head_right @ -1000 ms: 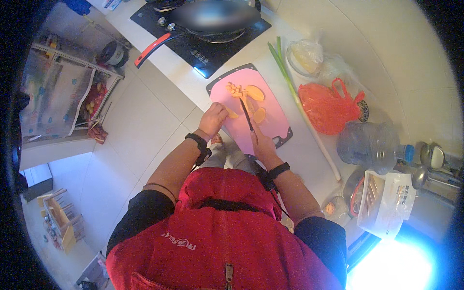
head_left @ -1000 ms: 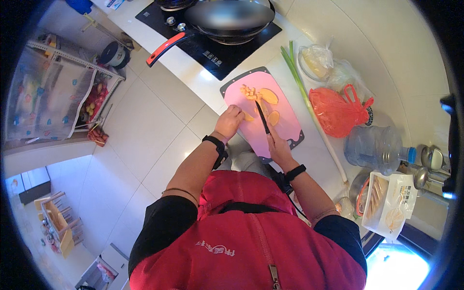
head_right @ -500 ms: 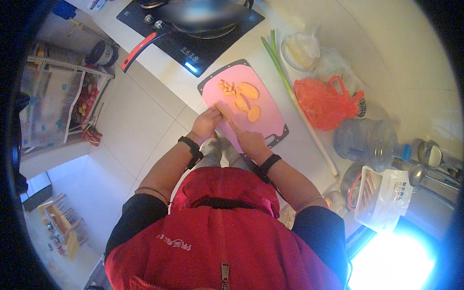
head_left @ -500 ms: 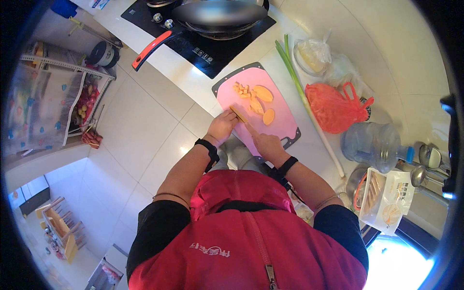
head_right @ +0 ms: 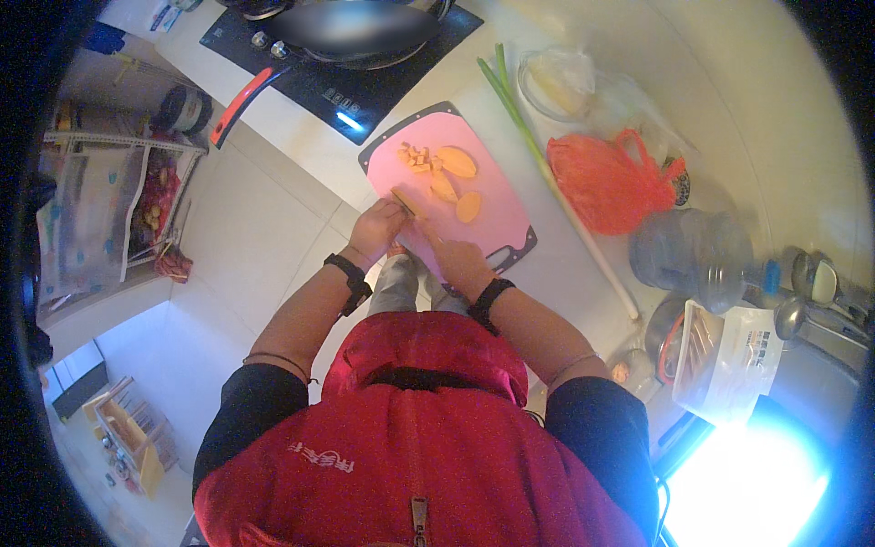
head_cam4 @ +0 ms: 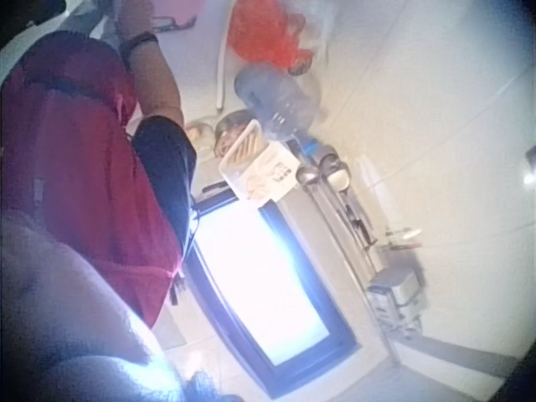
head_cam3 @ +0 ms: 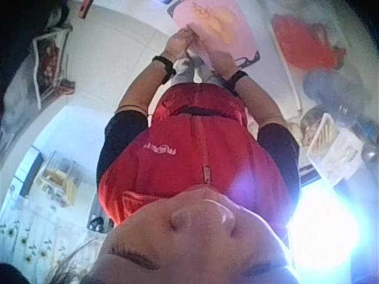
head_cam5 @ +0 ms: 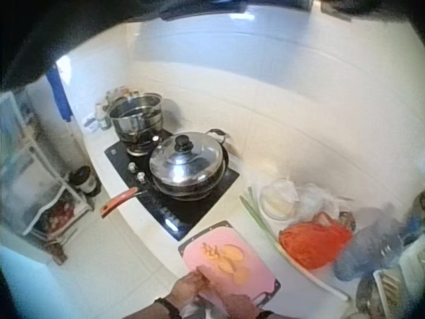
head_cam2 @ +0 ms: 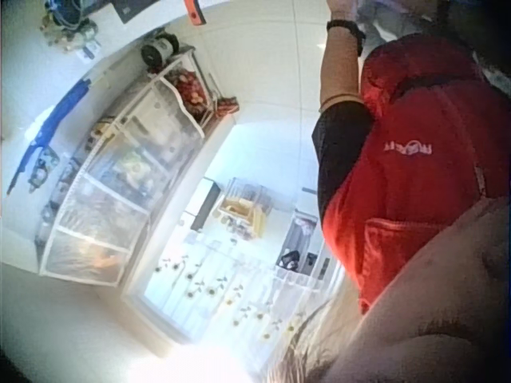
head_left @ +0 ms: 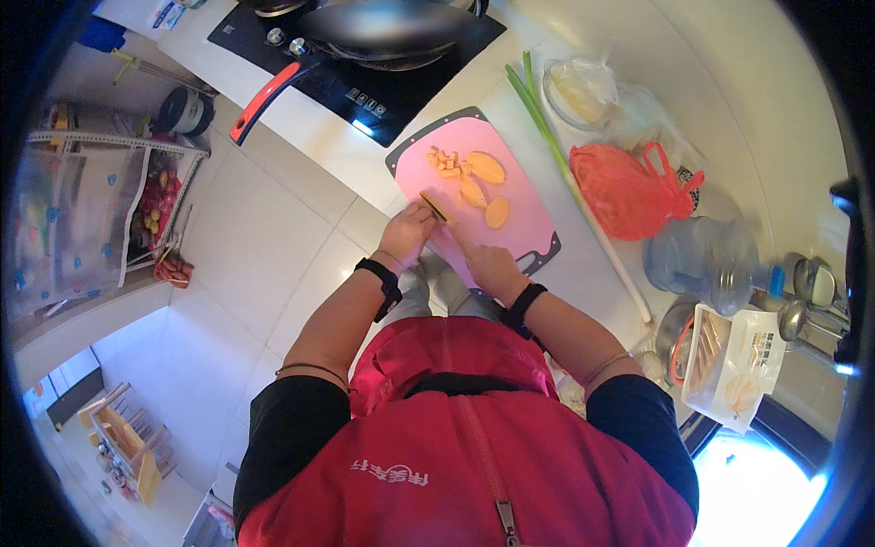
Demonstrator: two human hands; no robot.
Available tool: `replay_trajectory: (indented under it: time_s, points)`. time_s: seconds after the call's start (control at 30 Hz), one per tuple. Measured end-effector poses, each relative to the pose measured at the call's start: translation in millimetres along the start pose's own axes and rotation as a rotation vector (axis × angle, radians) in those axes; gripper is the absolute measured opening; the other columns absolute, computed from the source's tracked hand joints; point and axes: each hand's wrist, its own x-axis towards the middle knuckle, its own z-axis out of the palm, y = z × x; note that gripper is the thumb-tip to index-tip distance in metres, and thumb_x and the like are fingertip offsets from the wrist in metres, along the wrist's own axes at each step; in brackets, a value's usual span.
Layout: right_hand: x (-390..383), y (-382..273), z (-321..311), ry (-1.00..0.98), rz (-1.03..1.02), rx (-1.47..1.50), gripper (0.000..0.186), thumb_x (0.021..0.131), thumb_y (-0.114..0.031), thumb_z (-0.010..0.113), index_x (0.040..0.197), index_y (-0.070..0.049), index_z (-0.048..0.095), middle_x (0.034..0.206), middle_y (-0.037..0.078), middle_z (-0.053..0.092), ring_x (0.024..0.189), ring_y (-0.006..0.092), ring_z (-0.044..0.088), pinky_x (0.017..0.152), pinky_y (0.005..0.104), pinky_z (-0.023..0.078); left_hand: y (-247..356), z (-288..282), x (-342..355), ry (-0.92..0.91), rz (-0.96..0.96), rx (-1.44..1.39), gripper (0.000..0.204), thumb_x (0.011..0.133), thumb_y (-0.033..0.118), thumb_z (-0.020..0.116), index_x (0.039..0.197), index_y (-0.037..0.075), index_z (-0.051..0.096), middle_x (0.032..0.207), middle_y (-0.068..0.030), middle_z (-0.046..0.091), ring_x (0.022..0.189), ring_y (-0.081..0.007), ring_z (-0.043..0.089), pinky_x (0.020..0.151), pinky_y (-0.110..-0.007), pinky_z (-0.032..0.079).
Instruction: The person slices and dices a yellow root vegetable on a pink cutting board using a knife. They then peel a second root vegetable over the sink and return to the cutting board to continue chopping.
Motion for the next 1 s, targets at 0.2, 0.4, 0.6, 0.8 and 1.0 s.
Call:
replay_trajectory:
  time_s: [0.2,0.4,0.6,0.8,1.0]
  points:
    - [8,-8,-33,-0.059,-0.032,-0.058,0.072,0.088,-0.012,0.052,0.154,-0.010,0.023,0.064,0.012,0.064,0.054,0.0303,0.065,0.046,0.0442,0.051,-5,-1,-1,-0.030,-0.002,0.056,0.013,0.075,0.009,0.059,0.085,0.006,0.066,0.094,-0.0039,0.063,0.094,-0.0231,0.059,0.077,-0.032,0.054]
    - [10,-14,-61,-0.104,-0.007,-0.078,0.073,0.088,-0.011,0.052,0.155,-0.012,0.023,0.063,0.012,0.064,0.051,0.0293,0.064,0.045,0.0437,0.050,-6,3,-4,-0.001,-0.034,0.061,0.012,0.074,0.009,0.060,0.083,0.006,0.066,0.090,-0.0039,0.063,0.093,-0.0223,0.059,0.077,-0.031,0.053]
    - [10,-15,-59,-0.121,0.022,-0.094,0.071,0.088,-0.011,0.051,0.154,-0.011,0.024,0.061,0.011,0.064,0.052,0.0295,0.064,0.045,0.0444,0.050,-7,1,-1,0.017,-0.009,0.050,0.010,0.074,0.010,0.060,0.081,0.007,0.066,0.089,-0.0035,0.062,0.094,-0.0223,0.058,0.078,-0.031,0.052]
    - [18,-5,-59,-0.168,-0.025,-0.082,0.073,0.088,-0.010,0.051,0.154,-0.010,0.022,0.063,0.013,0.064,0.054,0.0305,0.065,0.047,0.0454,0.051,-5,1,-2,-0.017,-0.049,0.038,0.009,0.074,0.010,0.060,0.081,0.007,0.066,0.089,-0.0035,0.062,0.092,-0.0227,0.059,0.077,-0.031,0.053]
    - [13,-14,-15,-0.083,0.036,0.066,0.078,0.087,-0.010,0.051,0.156,-0.009,0.014,0.070,0.016,0.067,0.060,0.0325,0.067,0.052,0.0474,0.053,-8,0,-1,-0.034,-0.042,-0.062,0.010,0.075,0.010,0.062,0.084,0.007,0.065,0.090,-0.0048,0.063,0.092,-0.0242,0.060,0.078,-0.033,0.053]
